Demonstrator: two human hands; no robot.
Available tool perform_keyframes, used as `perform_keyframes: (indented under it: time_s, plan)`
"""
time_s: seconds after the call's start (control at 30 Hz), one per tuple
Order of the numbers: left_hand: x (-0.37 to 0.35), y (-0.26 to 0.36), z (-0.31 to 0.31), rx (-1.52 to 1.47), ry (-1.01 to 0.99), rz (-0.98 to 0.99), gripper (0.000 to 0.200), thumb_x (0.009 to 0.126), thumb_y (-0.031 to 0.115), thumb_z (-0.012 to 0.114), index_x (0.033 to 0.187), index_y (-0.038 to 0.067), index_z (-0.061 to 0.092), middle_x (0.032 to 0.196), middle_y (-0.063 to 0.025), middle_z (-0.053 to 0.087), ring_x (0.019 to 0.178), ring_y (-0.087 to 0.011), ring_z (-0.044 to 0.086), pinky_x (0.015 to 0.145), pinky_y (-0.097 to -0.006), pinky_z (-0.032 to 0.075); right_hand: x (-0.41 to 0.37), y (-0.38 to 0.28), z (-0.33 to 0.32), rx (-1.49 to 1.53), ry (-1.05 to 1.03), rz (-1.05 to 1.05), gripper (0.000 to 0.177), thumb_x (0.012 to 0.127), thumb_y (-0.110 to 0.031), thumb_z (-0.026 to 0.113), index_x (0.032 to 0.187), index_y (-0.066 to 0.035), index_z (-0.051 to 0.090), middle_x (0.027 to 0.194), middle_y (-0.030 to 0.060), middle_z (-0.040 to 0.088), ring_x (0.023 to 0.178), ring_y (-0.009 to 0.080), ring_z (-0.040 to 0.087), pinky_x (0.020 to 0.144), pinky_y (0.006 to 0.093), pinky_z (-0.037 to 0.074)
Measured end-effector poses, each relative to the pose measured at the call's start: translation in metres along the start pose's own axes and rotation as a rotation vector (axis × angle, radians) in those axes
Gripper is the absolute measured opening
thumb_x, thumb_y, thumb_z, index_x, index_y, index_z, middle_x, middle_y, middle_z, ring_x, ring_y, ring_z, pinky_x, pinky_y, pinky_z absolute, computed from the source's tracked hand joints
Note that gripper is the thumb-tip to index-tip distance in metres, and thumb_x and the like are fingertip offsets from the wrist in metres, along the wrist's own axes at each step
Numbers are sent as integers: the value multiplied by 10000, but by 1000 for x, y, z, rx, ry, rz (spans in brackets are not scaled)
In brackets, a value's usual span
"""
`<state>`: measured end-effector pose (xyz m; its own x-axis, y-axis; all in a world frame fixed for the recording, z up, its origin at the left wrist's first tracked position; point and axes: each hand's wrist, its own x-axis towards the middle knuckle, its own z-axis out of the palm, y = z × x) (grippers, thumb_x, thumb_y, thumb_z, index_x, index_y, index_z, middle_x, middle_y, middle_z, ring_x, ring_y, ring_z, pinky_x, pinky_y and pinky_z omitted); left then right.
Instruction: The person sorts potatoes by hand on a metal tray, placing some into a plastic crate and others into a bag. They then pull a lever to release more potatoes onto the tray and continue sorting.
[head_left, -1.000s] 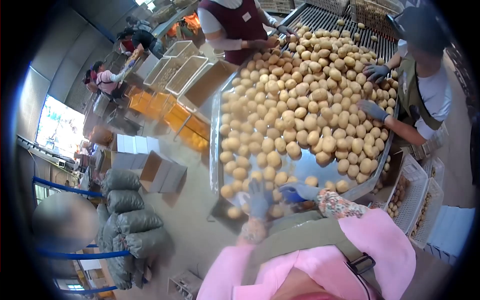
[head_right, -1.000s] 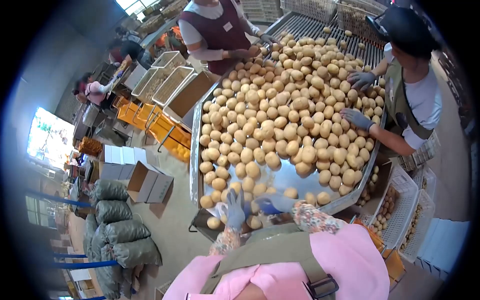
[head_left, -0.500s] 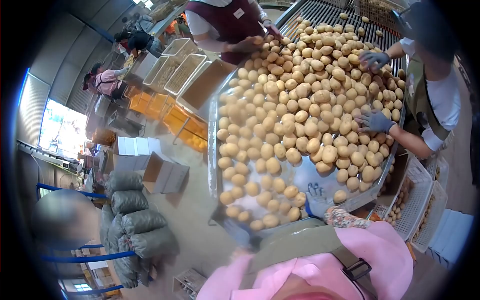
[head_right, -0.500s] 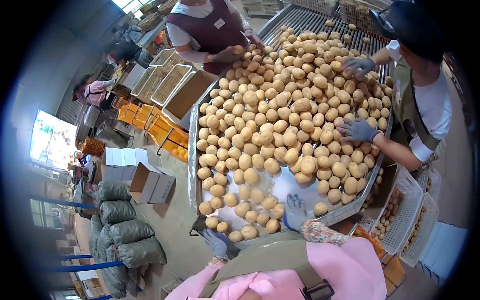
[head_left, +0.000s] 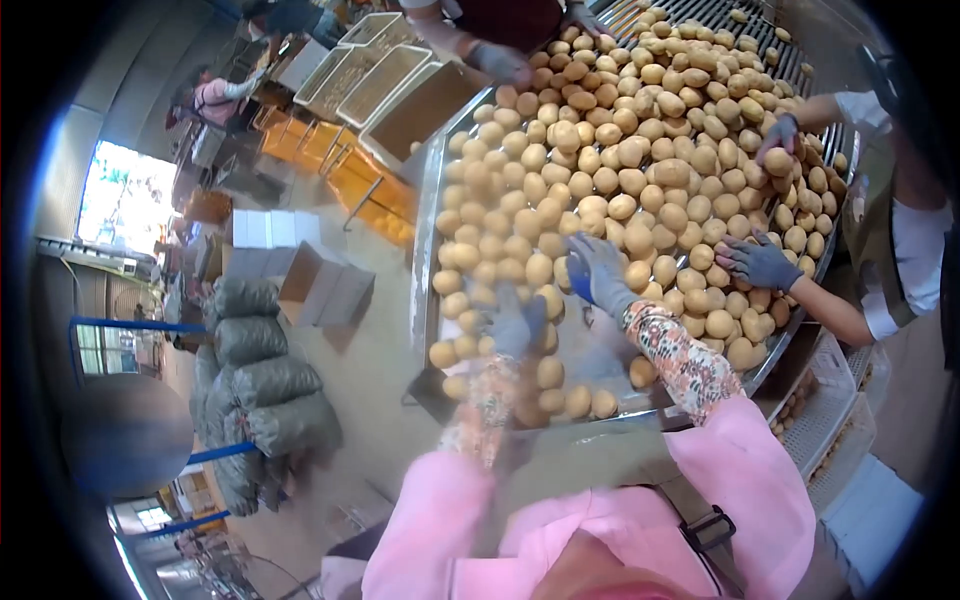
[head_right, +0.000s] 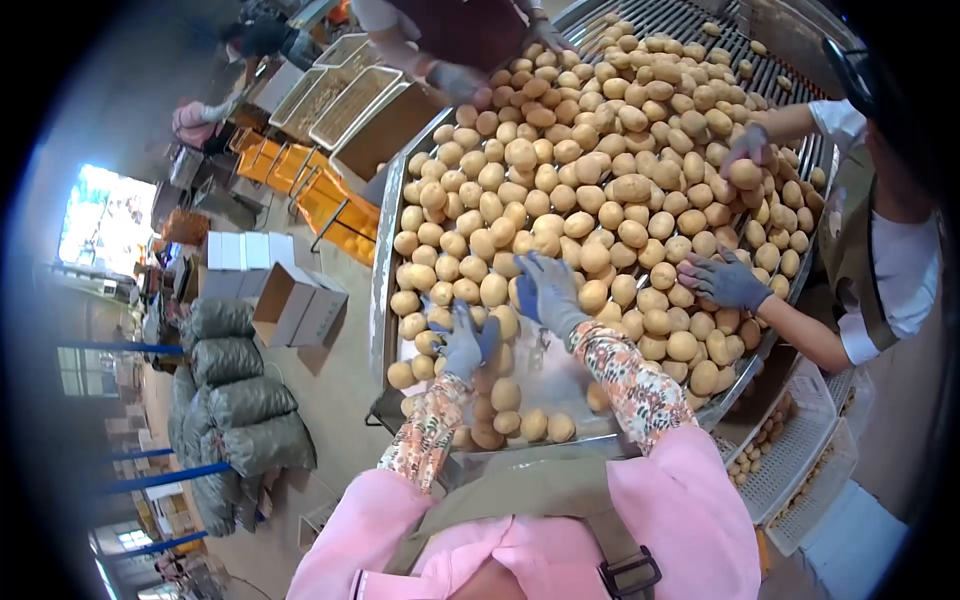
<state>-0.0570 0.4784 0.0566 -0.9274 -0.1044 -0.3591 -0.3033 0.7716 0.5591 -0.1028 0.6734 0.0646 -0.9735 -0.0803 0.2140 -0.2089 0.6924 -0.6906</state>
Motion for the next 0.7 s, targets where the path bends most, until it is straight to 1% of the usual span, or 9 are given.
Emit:
perform_keyframes:
  time_s: [0.03, 0.1, 0.17, 0.23, 0.37, 0.5, 0.57, 0.63, 0.7]
  plan:
    - [-11, -4, 8, -10, 8, -13, 846, 853, 644, 491, 1533, 257, 170, 1581, -169, 140, 1395, -534, 128, 1053, -713, 119, -8, 11, -1, -206, -145, -68, 518, 808, -225, 637, 1306, -143, 519, 1391, 145, 441, 1296, 319, 401, 1074, 509, 288]
    - [-43, -23, 21, 531, 219, 402, 780, 849, 466, 601, 1499, 172, 288, 1520, -263, 215, 1349, -541, 234, 916, -716, 330, -29, 11, 0, -456, -385, -182, 624, 809, -252, 633, 1397, -158, 444, 1517, 149, 294, 1404, 353, 260, 1119, 574, 204]
    - [-64, -28, 29, 529, 109, 299, 768, 846, 445, 612, 1492, 167, 305, 1531, -245, 210, 1356, -542, 212, 971, -716, 267, -67, 4, 21, -434, -466, -136, 687, 828, -239, 588, 1463, -143, 343, 1544, 158, 233, 1431, 403, 177, 1140, 601, 132]
    - [-89, -46, 34, 517, -8, 197, 756, 844, 424, 624, 1485, 162, 322, 1541, -226, 204, 1364, -543, 190, 1026, -717, 204, -92, -26, 40, -457, -519, -31, 674, 848, -244, 557, 1468, -118, 323, 1543, 172, 228, 1430, 425, 165, 1139, 609, 120]
    - [-115, -104, 45, 493, -4, 338, 710, 861, 440, 591, 1468, 156, 356, 1566, -190, 164, 1377, -516, 193, 1082, -680, 130, -162, -40, 85, -380, -606, -203, 586, 917, -247, 486, 1466, -116, 326, 1519, 185, 272, 1434, 422, 155, 1124, 628, 129]
    - [-138, -94, 14, 421, -13, 350, 677, 881, 438, 565, 1460, 148, 367, 1559, -200, 192, 1386, -481, 219, 1085, -658, 149, -182, -58, 48, -154, -537, -155, 506, 935, -210, 483, 1428, -132, 401, 1487, 179, 336, 1426, 404, 198, 1131, 588, 180]
    - [-148, -100, -2, 431, -11, 306, 669, 892, 450, 545, 1459, 143, 367, 1542, -203, 237, 1380, -477, 238, 1092, -642, 154, -188, -20, 28, 226, -703, -178, 474, 933, -218, 504, 1399, -145, 451, 1481, 174, 359, 1406, 407, 249, 1139, 522, 223]
    - [-158, -110, -7, 478, 32, 224, 668, 920, 483, 484, 1461, 114, 357, 1470, -222, 365, 1344, -463, 308, 1108, -588, 174, -189, -8, -5, 17, -634, -161, 450, 924, -127, 484, 1373, -154, 494, 1500, 170, 337, 1371, 347, 355, 1124, 411, 294]
    - [-157, -144, -2, 340, 74, 124, 665, 925, 478, 475, 1461, 104, 354, 1464, -232, 365, 1335, -459, 317, 1109, -578, 180, -186, -11, -47, 27, -629, -82, 418, 936, -188, 488, 1351, -212, 531, 1514, 184, 304, 1393, 366, 309, 1123, 445, 280]
